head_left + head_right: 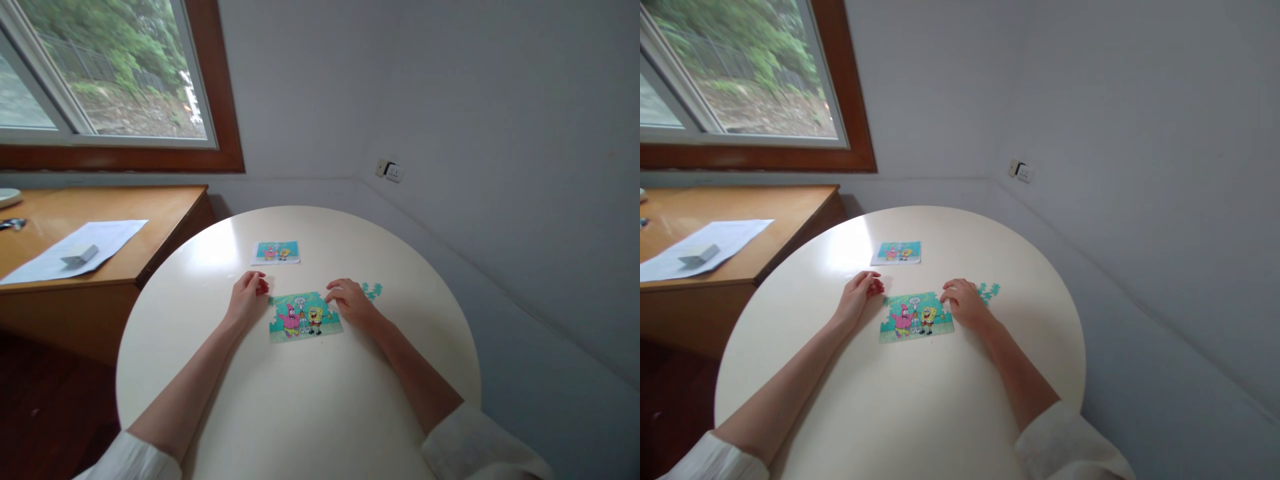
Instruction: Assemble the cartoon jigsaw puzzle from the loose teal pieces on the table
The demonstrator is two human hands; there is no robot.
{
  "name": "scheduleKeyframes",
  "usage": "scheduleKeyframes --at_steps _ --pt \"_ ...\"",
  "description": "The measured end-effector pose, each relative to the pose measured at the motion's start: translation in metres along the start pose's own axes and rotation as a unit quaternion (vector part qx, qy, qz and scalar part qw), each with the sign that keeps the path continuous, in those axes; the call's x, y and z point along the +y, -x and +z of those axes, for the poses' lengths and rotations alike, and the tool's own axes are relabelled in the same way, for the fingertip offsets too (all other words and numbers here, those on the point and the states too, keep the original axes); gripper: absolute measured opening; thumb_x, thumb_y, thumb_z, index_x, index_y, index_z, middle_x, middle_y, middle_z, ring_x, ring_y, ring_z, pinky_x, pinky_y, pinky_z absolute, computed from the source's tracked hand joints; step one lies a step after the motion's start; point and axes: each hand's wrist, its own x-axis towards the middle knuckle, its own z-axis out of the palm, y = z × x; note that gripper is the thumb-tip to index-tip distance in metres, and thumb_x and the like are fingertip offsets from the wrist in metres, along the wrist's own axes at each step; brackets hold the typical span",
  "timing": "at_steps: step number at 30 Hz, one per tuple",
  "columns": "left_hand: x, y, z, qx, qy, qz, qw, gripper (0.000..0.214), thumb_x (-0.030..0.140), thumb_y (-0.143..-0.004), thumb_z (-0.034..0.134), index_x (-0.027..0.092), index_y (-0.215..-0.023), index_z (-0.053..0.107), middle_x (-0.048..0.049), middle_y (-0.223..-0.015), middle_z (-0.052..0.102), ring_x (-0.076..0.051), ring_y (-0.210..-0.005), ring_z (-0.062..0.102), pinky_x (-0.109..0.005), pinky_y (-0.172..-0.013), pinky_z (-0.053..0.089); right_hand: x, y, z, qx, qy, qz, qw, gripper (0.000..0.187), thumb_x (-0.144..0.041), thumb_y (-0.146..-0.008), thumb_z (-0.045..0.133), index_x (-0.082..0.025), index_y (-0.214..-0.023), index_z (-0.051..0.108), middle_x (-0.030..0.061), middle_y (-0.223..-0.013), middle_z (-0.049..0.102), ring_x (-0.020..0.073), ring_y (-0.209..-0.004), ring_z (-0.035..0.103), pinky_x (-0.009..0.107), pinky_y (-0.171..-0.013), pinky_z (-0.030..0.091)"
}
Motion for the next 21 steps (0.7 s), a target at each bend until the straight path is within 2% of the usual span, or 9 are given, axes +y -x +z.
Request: scheduleKeyframes --at_steps 6,10,12,16,21 --pt "0.001 0.0 0.0 -0.004 0.001 0.002 1.0 0.035 0.048 -0.064 0.06 0.016 -0.076 0.057 0.0002 -0.058 0.057 -0.014 -0.058 0.055 -0.029 -0.06 0.047 -0.003 0.0 0.0 0.003 -0.002 -0.005 1.0 0.035 0.0 -0.069 0.04 -0.023 -0.07 0.066 0.0041 -0.097 0.063 0.0182 -0.095 0.055 0.036 -0.082 0.037" --pt "0.002 0.001 0.001 -0.002 -0.005 -0.001 1.0 0.036 0.049 -0.063 0.06 0.016 -0.076 0.057 0.0003 -0.059 0.056 -0.014 -0.058 0.055 -0.029 -0.06 0.046 0.001 -0.001 -0.011 0.016 -0.023 -0.005 1.0 0.033 -0.001 -0.071 0.038 -0.021 -0.07 0.065 0.0036 -0.088 0.065 0.0164 -0.086 0.058 0.033 -0.079 0.04" --pt "0.003 0.001 0.001 0.0 -0.007 -0.002 1.0 0.035 0.049 -0.063 0.06 0.016 -0.076 0.057 0.0002 -0.059 0.056 -0.014 -0.058 0.055 -0.029 -0.06 0.046 0.008 0.0 -0.021 0.037 -0.027 0.019 0.999 0.032 -0.003 -0.072 0.037 -0.021 -0.07 0.063 0.0028 -0.079 0.065 0.0155 -0.078 0.059 0.031 -0.075 0.042" --pt "0.003 0.002 0.001 -0.003 -0.005 -0.002 1.0 0.035 0.048 -0.063 0.061 0.016 -0.075 0.057 0.0002 -0.059 0.056 -0.014 -0.058 0.055 -0.029 -0.061 0.046 0.029 0.004 -0.04 0.105 0.003 0.105 0.989 0.029 -0.007 -0.071 0.036 -0.02 -0.067 0.061 0.0031 -0.073 0.064 0.0158 -0.073 0.059 0.029 -0.071 0.043" --pt "0.002 0.002 0.001 -0.002 -0.002 0.003 1.0 0.034 0.047 -0.065 0.06 0.015 -0.075 0.058 0.0005 -0.058 0.057 -0.013 -0.058 0.055 -0.029 -0.062 0.046 0.042 0.009 -0.046 0.122 0.031 0.165 0.978 0.021 -0.013 -0.072 0.04 -0.019 -0.071 0.061 0.0041 -0.076 0.065 0.0164 -0.071 0.059 0.03 -0.071 0.044"
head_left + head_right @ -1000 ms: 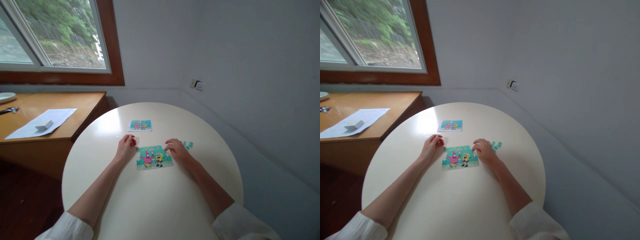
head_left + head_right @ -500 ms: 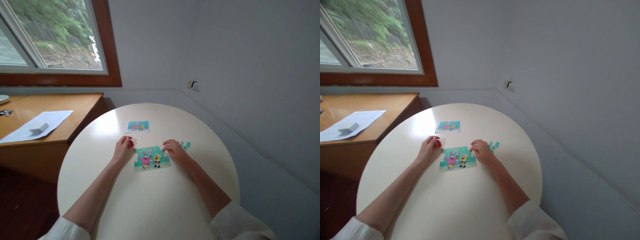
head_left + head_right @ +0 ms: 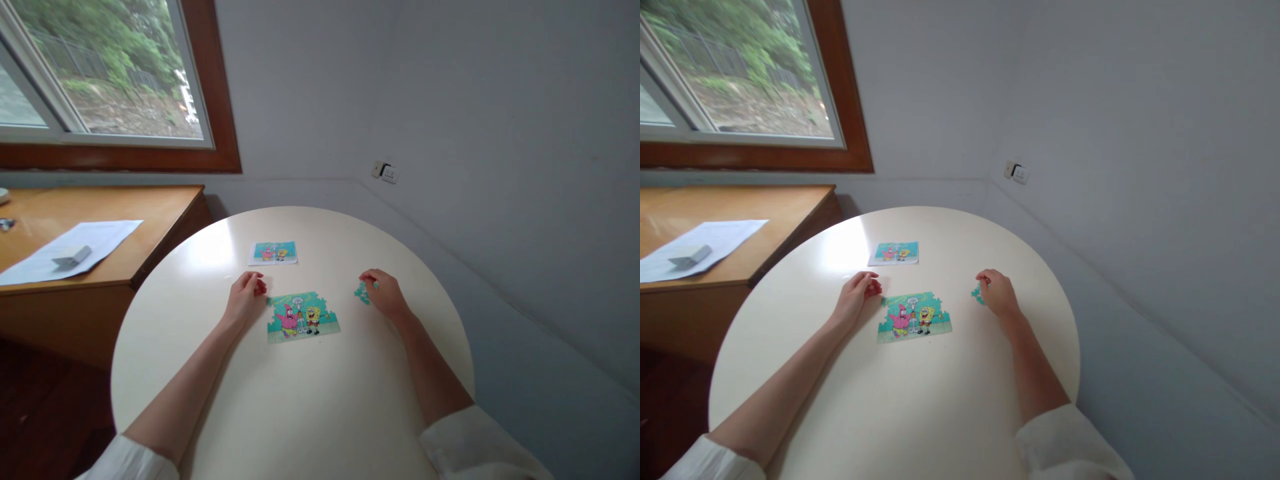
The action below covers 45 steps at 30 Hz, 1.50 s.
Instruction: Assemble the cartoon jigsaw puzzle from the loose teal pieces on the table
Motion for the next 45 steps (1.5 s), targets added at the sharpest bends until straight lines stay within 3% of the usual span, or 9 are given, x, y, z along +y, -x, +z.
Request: scheduleKeyframes --at_steps 10,18,25,31,41,45 --pt "-0.004 -0.002 -0.001 -0.001 0.005 -0.002 1.0 0.034 0.048 -0.066 0.059 0.015 -0.076 0.057 0.001 -0.057 0.056 -0.012 -0.058 0.054 -0.027 -0.061 0.045 -0.01 0.003 -0.006 0.02 0.016 0.097 0.995 0.004 -0.02 -0.065 0.051 -0.02 -0.061 0.052 0.0012 -0.058 0.056 0.0147 -0.056 0.053 0.026 -0.056 0.039" --pt "-0.004 -0.002 -0.001 0.0 0.003 0.002 1.0 0.036 0.049 -0.064 0.059 0.015 -0.076 0.057 0.001 -0.057 0.056 -0.013 -0.057 0.054 -0.028 -0.06 0.045 -0.016 0.003 -0.01 0.037 0.036 0.164 0.985 0.011 -0.024 -0.062 0.053 -0.021 -0.057 0.044 -0.0029 -0.052 0.051 0.012 -0.05 0.047 0.023 -0.052 0.032" --pt "-0.006 -0.003 -0.001 0.0 0.001 0.005 1.0 0.035 0.049 -0.065 0.059 0.015 -0.076 0.057 0.0003 -0.057 0.057 -0.013 -0.058 0.054 -0.028 -0.06 0.045 -0.017 0.004 -0.012 0.048 0.033 0.131 0.99 0.019 -0.024 -0.06 0.049 -0.021 -0.051 0.032 -0.0066 -0.044 0.036 0.0094 -0.045 0.035 0.022 -0.049 0.026" --pt "-0.005 -0.003 -0.001 0.0 0.002 0.003 1.0 0.035 0.048 -0.065 0.059 0.015 -0.076 0.057 0.0005 -0.057 0.057 -0.013 -0.058 0.054 -0.029 -0.061 0.045 -0.018 0.004 -0.012 0.052 0.025 0.124 0.991 0.02 -0.021 -0.06 0.047 -0.021 -0.05 0.029 -0.0071 -0.043 0.032 0.0088 -0.045 0.032 0.022 -0.049 0.025" --pt "-0.004 -0.003 -0.001 -0.001 0.001 0.002 1.0 0.034 0.048 -0.066 0.058 0.015 -0.076 0.057 0.0007 -0.057 0.056 -0.013 -0.058 0.054 -0.028 -0.061 0.045 -0.006 0.004 0.001 0.063 -0.032 0.127 0.989 0.01 -0.025 -0.063 0.053 -0.02 -0.058 0.045 -0.0032 -0.05 0.049 0.011 -0.048 0.045 0.023 -0.05 0.034" --pt "-0.005 -0.003 -0.001 -0.001 0.003 0.003 1.0 0.035 0.048 -0.065 0.059 0.015 -0.076 0.057 0.0006 -0.057 0.056 -0.013 -0.058 0.054 -0.028 -0.06 0.045 0.001 0.003 0.005 0.059 -0.04 0.113 0.991 0.016 -0.033 -0.067 0.054 -0.02 -0.06 0.049 -0.0017 -0.051 0.05 0.012 -0.048 0.046 0.024 -0.05 0.034"
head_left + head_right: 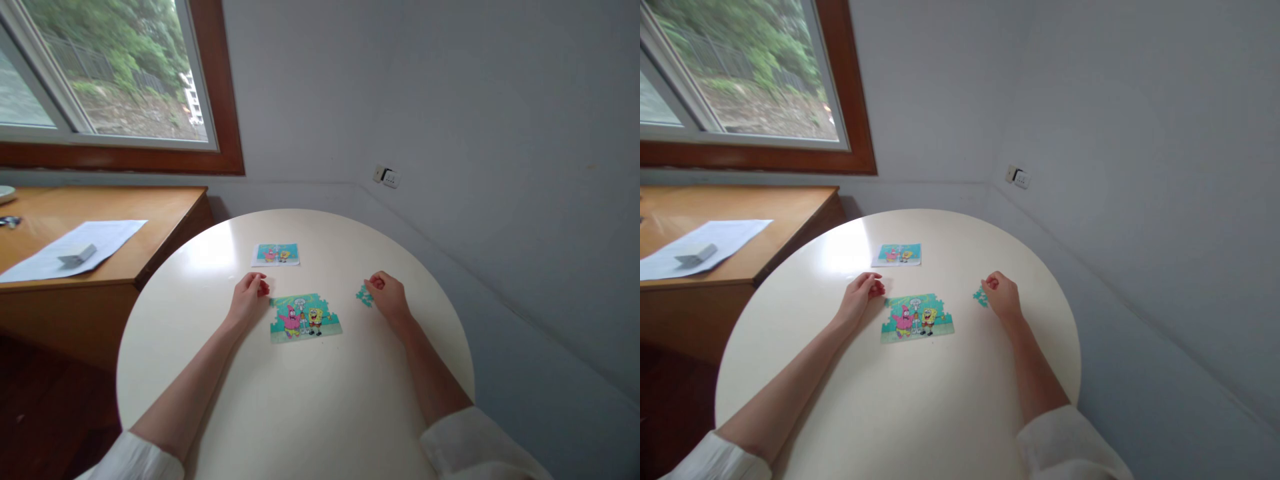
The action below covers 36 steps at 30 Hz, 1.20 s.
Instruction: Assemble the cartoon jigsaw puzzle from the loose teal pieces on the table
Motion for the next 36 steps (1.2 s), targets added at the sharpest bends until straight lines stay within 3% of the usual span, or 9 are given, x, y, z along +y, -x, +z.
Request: scheduleKeyframes --at_steps 14,29,36 --pt "0.0005 0.0007 0.0 -0.002 -0.001 -0.002 1.0 0.034 0.047 -0.066 0.059 0.015 -0.076 0.057 0.0008 -0.057 0.056 -0.013 -0.058 0.054 -0.028 -0.061 0.046 -0.0031 0.0013 -0.0024 0.013 0.046 -0.057 0.997 0.015 -0.032 -0.072 0.045 -0.022 -0.062 0.04 -0.0047 -0.05 0.041 0.0108 -0.047 0.038 0.024 -0.051 0.029" --pt "-0.0005 0.0 0.0009 -0.002 0.002 -0.002 1.0 0.034 0.047 -0.065 0.059 0.015 -0.076 0.056 0.0006 -0.057 0.056 -0.014 -0.058 0.055 -0.028 -0.06 0.045 0.001 0.0014 0.0041 0.026 0.01 -0.002 1.0 0.032 -0.048 -0.07 0.055 -0.021 -0.058 0.045 -0.0044 -0.05 0.043 0.0104 -0.047 0.041 0.024 -0.049 0.033" --pt "0.0002 0.0008 0.0011 0.0 -0.001 -0.003 1.0 0.034 0.048 -0.065 0.058 0.015 -0.076 0.057 0.0008 -0.057 0.056 -0.013 -0.058 0.055 -0.029 -0.061 0.045 -0.0024 0.0033 0.0015 0.015 0.005 -0.027 1.0 0.036 -0.05 -0.074 0.05 -0.021 -0.057 0.04 -0.0055 -0.048 0.037 0.0095 -0.046 0.037 0.023 -0.049 0.031"
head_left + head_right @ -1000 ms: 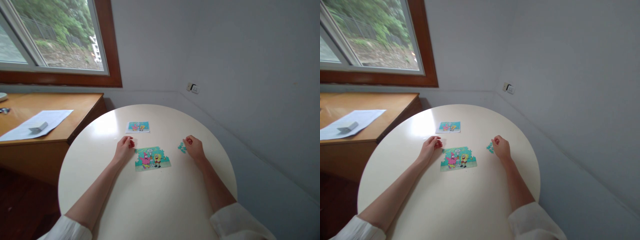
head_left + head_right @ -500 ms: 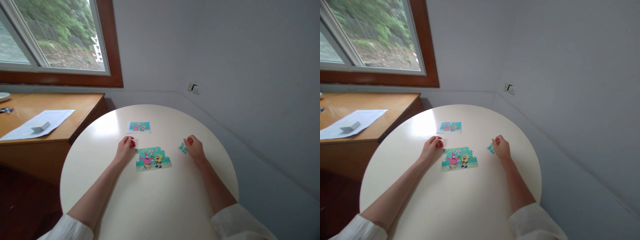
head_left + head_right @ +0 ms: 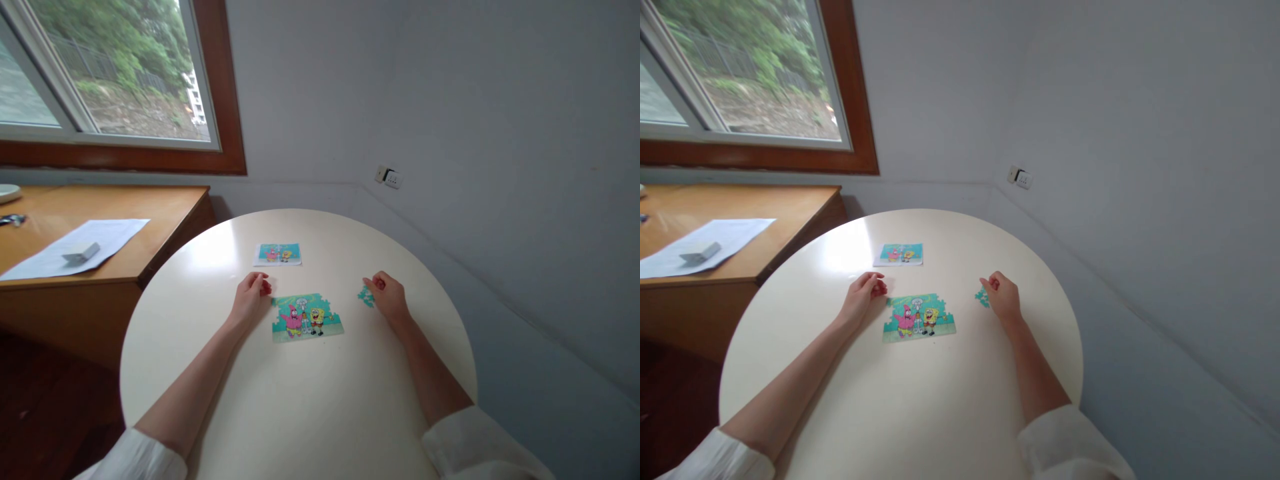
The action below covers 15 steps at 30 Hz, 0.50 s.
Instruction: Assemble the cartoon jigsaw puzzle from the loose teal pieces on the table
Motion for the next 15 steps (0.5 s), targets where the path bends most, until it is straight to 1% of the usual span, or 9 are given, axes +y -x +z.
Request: scheduleKeyframes --at_steps 5,8,11,15 --pt "0.0014 0.001 0.0004 0.001 -0.002 -0.001 1.0 0.035 0.049 -0.064 0.059 0.016 -0.076 0.056 0.0007 -0.057 0.056 -0.014 -0.058 0.054 -0.03 -0.062 0.045 0.0012 -0.0002 0.0002 0.002 0.004 -0.01 1.0 0.034 -0.049 -0.076 0.047 -0.021 -0.057 0.038 -0.0054 -0.049 0.037 0.0101 -0.047 0.037 0.023 -0.051 0.03" --pt "0.0015 0.001 0.0002 0.001 -0.003 -0.002 1.0 0.035 0.048 -0.065 0.059 0.016 -0.076 0.057 0.0006 -0.057 0.056 -0.014 -0.058 0.054 -0.03 -0.062 0.045 0.0018 -0.0005 0.0001 -0.006 0.032 0.004 0.999 0.034 -0.049 -0.076 0.047 -0.021 -0.057 0.039 -0.0043 -0.05 0.042 0.011 -0.048 0.041 0.024 -0.052 0.031" --pt "0.0013 0.0008 -0.0001 -0.001 -0.002 0.002 1.0 0.034 0.048 -0.065 0.059 0.016 -0.076 0.057 0.0004 -0.057 0.056 -0.015 -0.058 0.055 -0.03 -0.062 0.046 0.0016 0.0 -0.0003 -0.019 0.114 0.024 0.993 0.031 -0.047 -0.075 0.051 -0.021 -0.059 0.047 -0.0021 -0.054 0.051 0.0125 -0.052 0.047 0.025 -0.056 0.03" --pt "0.0013 0.0005 -0.0001 0.0 -0.004 0.004 1.0 0.035 0.049 -0.065 0.059 0.016 -0.075 0.057 0.0003 -0.056 0.056 -0.015 -0.058 0.055 -0.03 -0.061 0.046 0.0013 0.0016 0.0007 -0.045 0.232 0.045 0.971 0.024 -0.044 -0.073 0.056 -0.02 -0.07 0.059 0.0012 -0.066 0.06 0.0164 -0.065 0.054 0.028 -0.063 0.03"
